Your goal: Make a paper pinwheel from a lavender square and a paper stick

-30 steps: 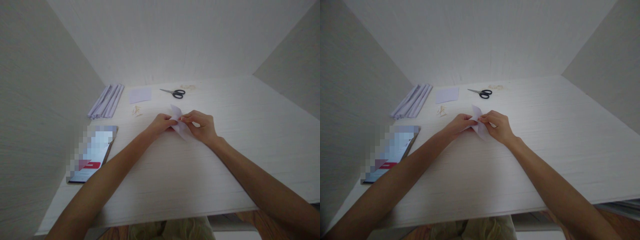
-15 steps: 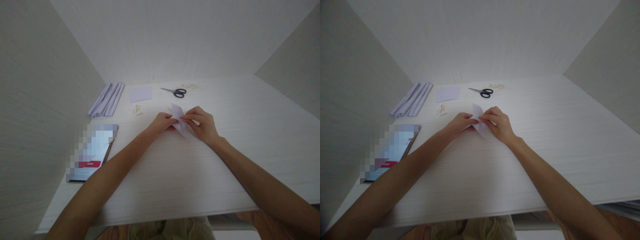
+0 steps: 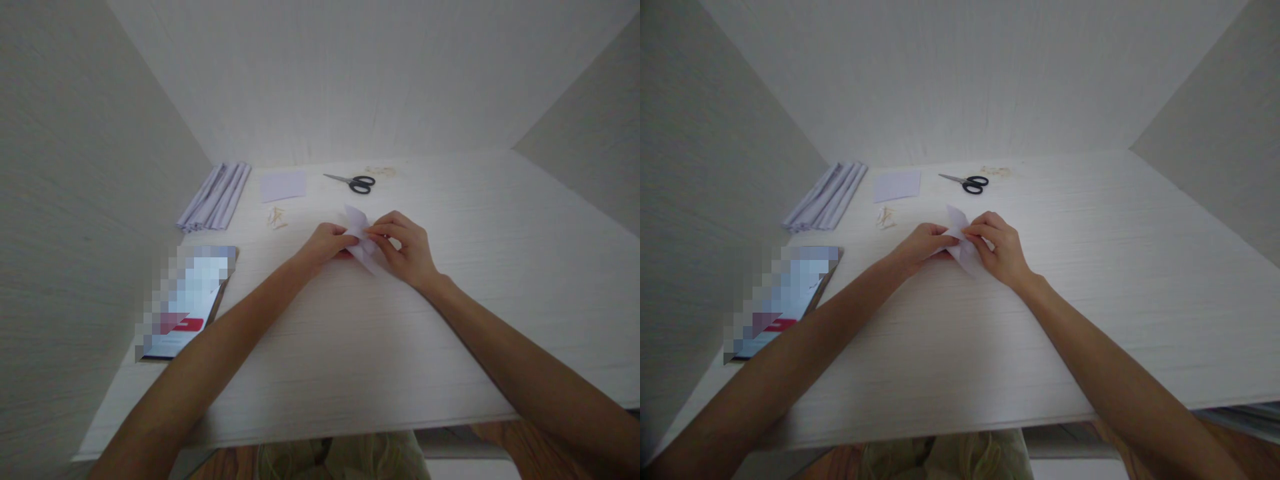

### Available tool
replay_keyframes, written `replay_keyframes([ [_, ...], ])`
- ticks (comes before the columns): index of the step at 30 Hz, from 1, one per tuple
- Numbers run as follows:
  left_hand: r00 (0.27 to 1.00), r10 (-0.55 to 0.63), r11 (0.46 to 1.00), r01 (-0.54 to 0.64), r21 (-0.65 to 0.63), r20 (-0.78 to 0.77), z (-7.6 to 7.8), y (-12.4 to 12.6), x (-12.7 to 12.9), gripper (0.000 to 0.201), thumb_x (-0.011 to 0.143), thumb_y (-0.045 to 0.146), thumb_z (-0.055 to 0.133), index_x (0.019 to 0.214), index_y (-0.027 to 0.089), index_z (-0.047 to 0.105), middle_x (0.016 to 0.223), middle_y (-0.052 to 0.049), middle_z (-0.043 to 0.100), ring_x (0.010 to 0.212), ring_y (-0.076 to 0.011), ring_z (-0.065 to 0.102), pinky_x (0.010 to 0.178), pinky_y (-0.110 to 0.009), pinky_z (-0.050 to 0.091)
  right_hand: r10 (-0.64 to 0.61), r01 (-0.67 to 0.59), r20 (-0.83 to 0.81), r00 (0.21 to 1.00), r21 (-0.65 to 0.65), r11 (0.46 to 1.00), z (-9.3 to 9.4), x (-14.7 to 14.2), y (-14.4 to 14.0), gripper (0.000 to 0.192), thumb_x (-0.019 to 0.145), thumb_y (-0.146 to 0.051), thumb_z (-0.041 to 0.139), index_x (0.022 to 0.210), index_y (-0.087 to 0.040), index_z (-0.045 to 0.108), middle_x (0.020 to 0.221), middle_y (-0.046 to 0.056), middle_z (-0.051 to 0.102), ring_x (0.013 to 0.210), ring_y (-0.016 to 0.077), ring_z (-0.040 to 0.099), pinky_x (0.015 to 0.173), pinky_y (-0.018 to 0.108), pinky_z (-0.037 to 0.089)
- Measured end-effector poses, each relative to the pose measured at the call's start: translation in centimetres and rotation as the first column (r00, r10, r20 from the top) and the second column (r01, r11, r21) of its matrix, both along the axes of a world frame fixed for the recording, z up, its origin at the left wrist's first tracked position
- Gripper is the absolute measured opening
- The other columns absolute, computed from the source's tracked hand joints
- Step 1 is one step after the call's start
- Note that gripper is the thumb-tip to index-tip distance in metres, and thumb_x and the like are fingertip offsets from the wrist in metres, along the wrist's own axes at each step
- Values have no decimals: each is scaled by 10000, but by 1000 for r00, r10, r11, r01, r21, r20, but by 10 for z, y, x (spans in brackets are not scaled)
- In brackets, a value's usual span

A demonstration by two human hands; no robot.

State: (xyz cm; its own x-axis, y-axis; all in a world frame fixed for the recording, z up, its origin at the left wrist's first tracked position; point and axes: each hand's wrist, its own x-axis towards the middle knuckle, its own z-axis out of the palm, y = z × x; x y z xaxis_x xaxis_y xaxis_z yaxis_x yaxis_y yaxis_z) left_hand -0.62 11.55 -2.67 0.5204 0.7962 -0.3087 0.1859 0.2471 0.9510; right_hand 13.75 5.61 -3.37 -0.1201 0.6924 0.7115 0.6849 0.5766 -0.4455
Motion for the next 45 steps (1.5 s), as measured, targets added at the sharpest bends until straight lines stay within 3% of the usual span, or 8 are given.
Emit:
replay_keyframes([
  [7,1000,8,1000,-8,-11,-6,2,-2,1,77,591,160,572,624,98,604,614,-12,584,563,-86,532,595,-230,433,-62,60,-92,994,-23,998,0,-4,1,148,731,-205,559,588,-179,531,596,-2,498,568,115,463,508,254,377],
  [18,1000,17,1000,-17,-11,19,1,-1,0,60,586,146,557,596,97,589,576,-5,575,556,-89,534,581,-227,436,-6,2,-64,998,-54,999,1,-2,1,141,772,-139,491,783,-182,625,733,35,555,689,133,524,594,270,425],
  [25,1000,18,1000,-17,-18,19,1,-2,0,75,587,158,567,617,104,608,609,-12,592,576,-92,540,594,-225,439,-89,86,-80,993,-38,996,0,-5,2,137,736,-207,564,605,-168,576,596,8,516,565,117,476,506,253,391],
  [29,1000,12,1000,-12,-16,24,1,-2,0,77,591,153,558,621,98,603,598,-10,580,567,-88,533,594,-225,437,-64,61,-61,996,-46,997,0,-5,2,104,764,-192,527,709,-184,616,673,22,547,629,130,504,548,267,417],
  [33,1000,10,1000,-10,3,19,1,-1,1,62,592,149,547,596,100,585,561,5,554,531,-75,506,561,-211,418,-2,2,9,1000,-37,999,-3,-4,3,193,806,-159,444,850,-200,628,792,57,564,761,160,503,647,306,434],
  [37,1000,3,1000,-4,17,15,1,-1,1,64,592,159,554,565,102,567,524,17,525,500,-65,482,521,-194,395,43,-43,25,999,-23,999,-4,-7,2,214,808,-156,434,868,-217,630,799,53,549,756,154,494,623,297,430],
  [45,1000,-13,1000,13,8,14,0,0,0,85,590,175,570,624,105,603,601,-6,576,556,-84,523,565,-212,416,-125,122,-167,978,-29,992,0,-11,3,75,707,-169,577,654,-196,623,639,-4,492,580,114,475,518,262,393],
])
